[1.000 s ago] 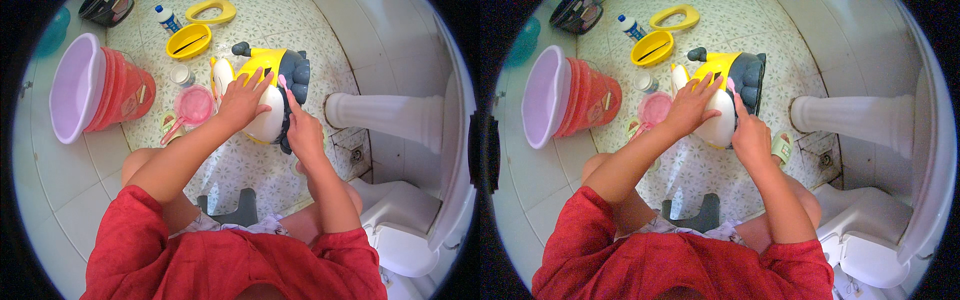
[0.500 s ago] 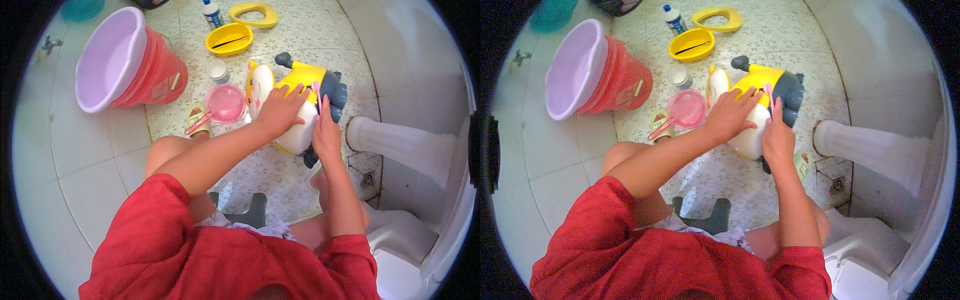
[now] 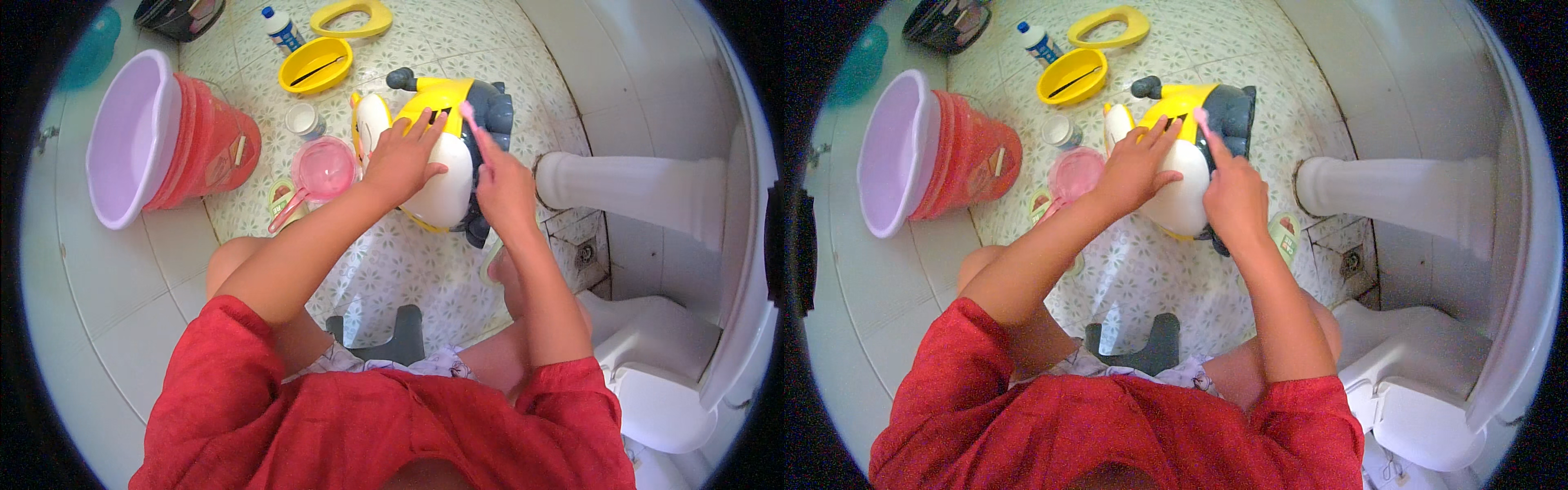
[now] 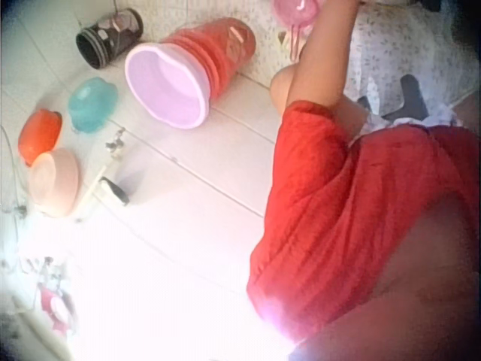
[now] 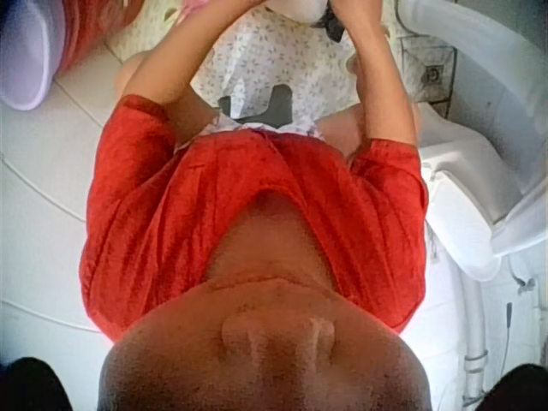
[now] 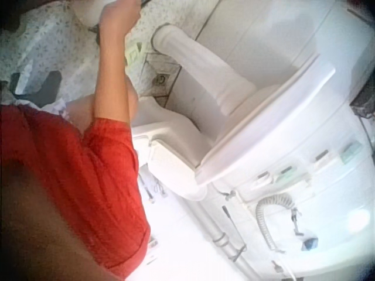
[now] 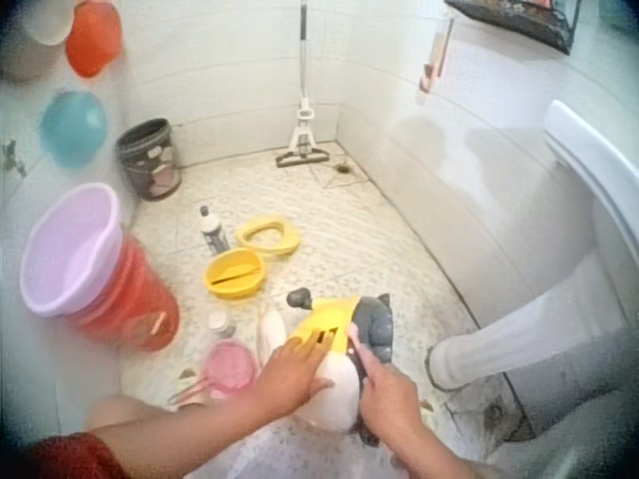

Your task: The person cleans a plastic potty chair by scrubbing its bottom base with a toothbrush, turning it over, and scrubbing the top and side surfaces.

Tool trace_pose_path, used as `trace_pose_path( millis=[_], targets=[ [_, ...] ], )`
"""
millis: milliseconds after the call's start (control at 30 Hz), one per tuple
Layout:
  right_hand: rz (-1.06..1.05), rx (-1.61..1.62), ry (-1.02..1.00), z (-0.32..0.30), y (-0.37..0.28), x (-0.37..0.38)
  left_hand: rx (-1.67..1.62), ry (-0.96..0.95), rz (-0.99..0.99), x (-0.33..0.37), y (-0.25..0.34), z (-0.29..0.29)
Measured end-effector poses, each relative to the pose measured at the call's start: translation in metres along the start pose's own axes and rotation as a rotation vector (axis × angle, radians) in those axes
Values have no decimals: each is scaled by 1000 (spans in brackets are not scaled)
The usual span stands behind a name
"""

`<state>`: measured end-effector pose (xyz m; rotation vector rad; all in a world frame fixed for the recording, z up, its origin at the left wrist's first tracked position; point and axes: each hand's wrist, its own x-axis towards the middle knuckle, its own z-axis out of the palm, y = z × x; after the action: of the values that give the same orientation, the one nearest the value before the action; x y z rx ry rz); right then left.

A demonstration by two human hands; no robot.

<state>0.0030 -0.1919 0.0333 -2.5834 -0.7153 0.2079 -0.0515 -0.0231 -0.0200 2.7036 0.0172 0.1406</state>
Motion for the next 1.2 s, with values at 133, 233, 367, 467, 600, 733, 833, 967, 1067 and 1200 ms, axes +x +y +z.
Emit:
trace_pose_path(
  millis=[133,233,367,467,600,733,833,967,1067,1200],
  targets=[
    [124,-104,-105,7,-4,-3,-45,-61,-47,3,5,-1],
    [90,-82,-150,10,-5,-7,-115,-74,-82,4,7,1],
    [116,-57,-186,17,-12,-6,-208,-45,-108,6,11,6],
    [186,-72,-244,21,-22,-5,-198,-99,-171,4,15,11],
    [161,-77,-277,13,-26,-4,-114,-92,-166,-1,22,12],
    [131,-33,-233,19,-19,-8,-58,-80,-180,-1,24,13],
    [111,17,-202,17,-20,-9,-83,-31,-183,-1,22,15],
    [47,42,-92,18,-13,-13,17,-26,-164,0,29,15],
    [-44,55,32,21,-7,-11,51,-19,-161,1,28,16],
    [63,241,-187,-10,-12,-6,62,57,-95,-1,17,19]
  ],
)
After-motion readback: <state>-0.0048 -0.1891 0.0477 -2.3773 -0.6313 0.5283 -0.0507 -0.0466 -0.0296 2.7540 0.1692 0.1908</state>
